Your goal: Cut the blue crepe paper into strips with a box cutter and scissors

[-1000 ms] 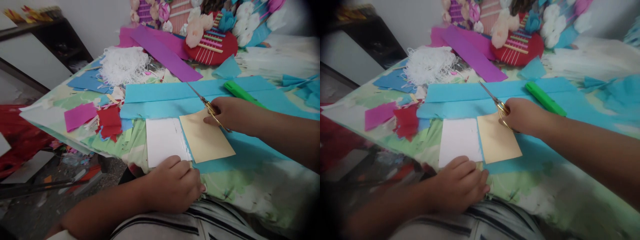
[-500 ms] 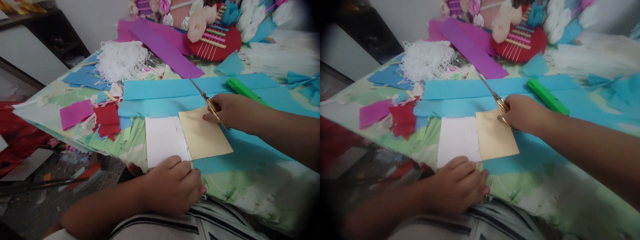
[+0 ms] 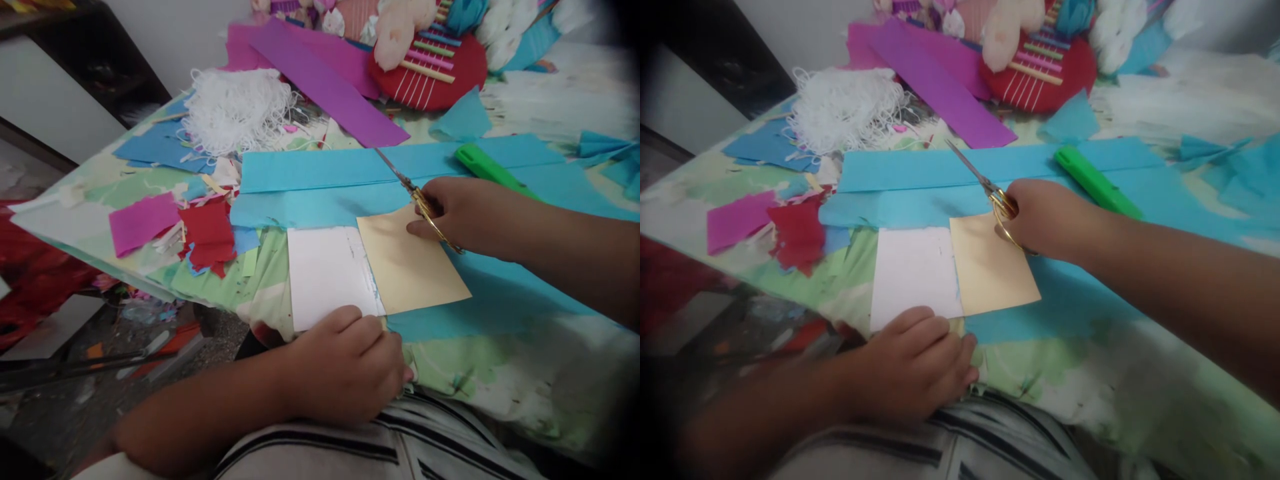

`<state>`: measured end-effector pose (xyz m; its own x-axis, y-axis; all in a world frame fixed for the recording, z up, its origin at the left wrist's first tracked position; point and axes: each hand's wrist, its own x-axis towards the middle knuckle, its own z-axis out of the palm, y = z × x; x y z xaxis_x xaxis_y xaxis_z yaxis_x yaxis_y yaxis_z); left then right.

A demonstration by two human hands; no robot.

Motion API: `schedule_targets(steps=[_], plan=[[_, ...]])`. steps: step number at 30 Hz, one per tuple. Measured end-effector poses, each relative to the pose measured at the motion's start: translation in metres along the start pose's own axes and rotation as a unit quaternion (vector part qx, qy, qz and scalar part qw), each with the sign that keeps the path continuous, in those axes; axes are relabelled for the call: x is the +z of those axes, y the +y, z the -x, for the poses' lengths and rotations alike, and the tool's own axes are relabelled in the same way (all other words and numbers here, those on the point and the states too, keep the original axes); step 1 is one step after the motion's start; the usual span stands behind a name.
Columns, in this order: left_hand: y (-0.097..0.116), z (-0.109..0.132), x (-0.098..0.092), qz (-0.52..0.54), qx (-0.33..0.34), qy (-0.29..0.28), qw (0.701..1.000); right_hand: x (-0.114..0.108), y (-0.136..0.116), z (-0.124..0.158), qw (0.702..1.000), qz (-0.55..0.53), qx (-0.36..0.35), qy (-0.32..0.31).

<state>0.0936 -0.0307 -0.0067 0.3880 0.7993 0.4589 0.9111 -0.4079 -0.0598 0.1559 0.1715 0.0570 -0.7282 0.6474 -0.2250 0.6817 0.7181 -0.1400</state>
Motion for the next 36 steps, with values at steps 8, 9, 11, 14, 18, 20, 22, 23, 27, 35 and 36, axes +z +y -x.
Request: schedule_targets(steps=[8,9,11,14,18,20,22,23,27,35,36], plan=[[0.001,0.000,0.001,0.002,-0.007,0.005,1.000,0.003,0.004,-0.003,1.000,-0.005,0.001,0.009],[0.001,-0.001,0.001,0.003,-0.014,0.005,1.000,0.003,0.004,-0.003,1.000,-0.003,0.000,0.012],[0.002,-0.002,0.001,0.006,-0.036,0.011,0.999,0.004,0.005,-0.003,1.000,0.002,0.001,0.018],[0.004,-0.003,0.003,0.014,-0.071,0.022,0.997,0.005,0.005,-0.002,1.000,0.012,-0.005,0.022],[0.005,-0.004,0.002,0.030,-0.077,-0.020,0.996,0.006,0.002,-0.002,0.999,0.040,-0.021,0.027],[0.005,-0.005,0.001,0.037,-0.070,-0.045,0.996,0.006,0.002,-0.003,0.998,0.054,-0.026,0.028],[0.004,-0.007,-0.001,0.041,-0.069,-0.058,0.995,0.004,0.002,-0.003,0.997,0.060,-0.027,0.031],[0.004,-0.007,-0.001,0.042,-0.071,-0.060,0.995,0.002,0.003,-0.003,0.997,0.060,-0.025,0.038],[0.004,-0.008,-0.003,0.040,-0.077,-0.068,0.994,-0.007,0.012,0.004,0.990,0.051,-0.024,0.128],[0.003,-0.007,-0.004,0.037,-0.068,-0.079,0.994,0.020,0.024,0.009,0.976,0.037,-0.194,0.089],[0.003,-0.006,-0.005,0.041,-0.069,-0.085,0.993,0.023,0.024,0.008,0.977,0.037,-0.198,0.074]])
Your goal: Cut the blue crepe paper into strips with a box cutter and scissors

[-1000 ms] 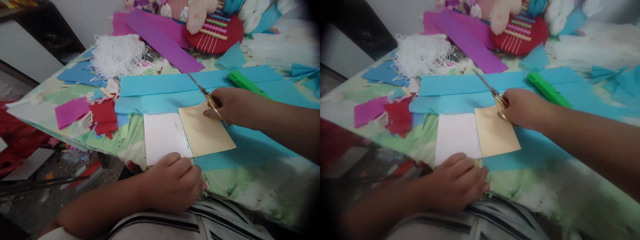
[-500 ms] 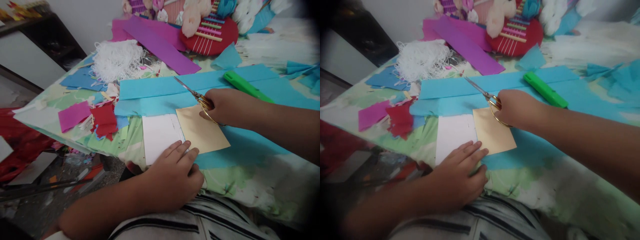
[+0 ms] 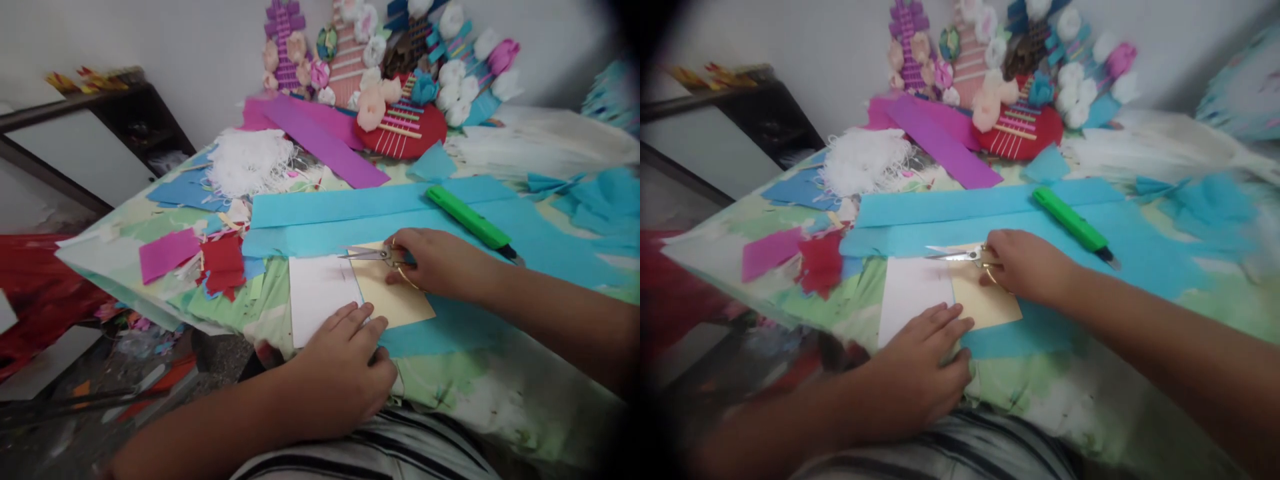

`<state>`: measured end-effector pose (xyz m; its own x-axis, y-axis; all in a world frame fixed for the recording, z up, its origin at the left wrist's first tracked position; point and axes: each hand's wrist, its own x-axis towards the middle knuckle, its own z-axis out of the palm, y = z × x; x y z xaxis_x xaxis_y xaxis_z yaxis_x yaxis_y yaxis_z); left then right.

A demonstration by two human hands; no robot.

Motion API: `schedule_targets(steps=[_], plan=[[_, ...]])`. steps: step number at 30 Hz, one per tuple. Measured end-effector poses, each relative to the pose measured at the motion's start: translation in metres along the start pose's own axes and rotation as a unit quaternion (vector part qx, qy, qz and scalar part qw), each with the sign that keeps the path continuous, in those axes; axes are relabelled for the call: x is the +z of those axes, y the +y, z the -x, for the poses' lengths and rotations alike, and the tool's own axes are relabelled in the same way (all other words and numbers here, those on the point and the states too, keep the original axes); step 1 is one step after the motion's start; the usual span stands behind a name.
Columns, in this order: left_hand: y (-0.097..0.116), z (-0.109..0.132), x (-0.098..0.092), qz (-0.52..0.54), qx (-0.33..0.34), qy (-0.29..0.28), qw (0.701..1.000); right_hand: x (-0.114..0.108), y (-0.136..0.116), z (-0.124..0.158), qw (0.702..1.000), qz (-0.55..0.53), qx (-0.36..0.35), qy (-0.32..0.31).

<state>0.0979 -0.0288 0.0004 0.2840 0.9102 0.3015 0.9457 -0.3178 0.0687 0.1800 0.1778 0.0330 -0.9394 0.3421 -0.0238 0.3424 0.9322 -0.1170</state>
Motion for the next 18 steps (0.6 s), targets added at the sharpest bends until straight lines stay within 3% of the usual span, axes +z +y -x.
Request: schedule_targets(steps=[3,8,11,15,18], plan=[[-0.001,0.000,-0.005,0.019,-0.009,-0.026,0.999,0.002,0.002,-0.001,1.000,-0.009,-0.011,-0.021],[-0.008,-0.011,-0.016,0.035,-0.043,-0.023,0.998,-0.003,0.000,0.000,0.999,-0.018,-0.013,-0.028],[-0.013,-0.026,-0.022,0.015,-0.045,-0.069,0.997,-0.005,-0.001,-0.003,0.999,-0.031,-0.002,-0.027],[-0.019,-0.042,-0.025,-0.023,0.018,-0.142,0.989,-0.017,0.005,-0.004,0.996,-0.060,0.066,-0.027],[-0.022,-0.048,-0.026,-0.024,-0.019,-0.143,0.989,-0.039,0.020,0.004,0.991,-0.028,0.128,-0.034]])
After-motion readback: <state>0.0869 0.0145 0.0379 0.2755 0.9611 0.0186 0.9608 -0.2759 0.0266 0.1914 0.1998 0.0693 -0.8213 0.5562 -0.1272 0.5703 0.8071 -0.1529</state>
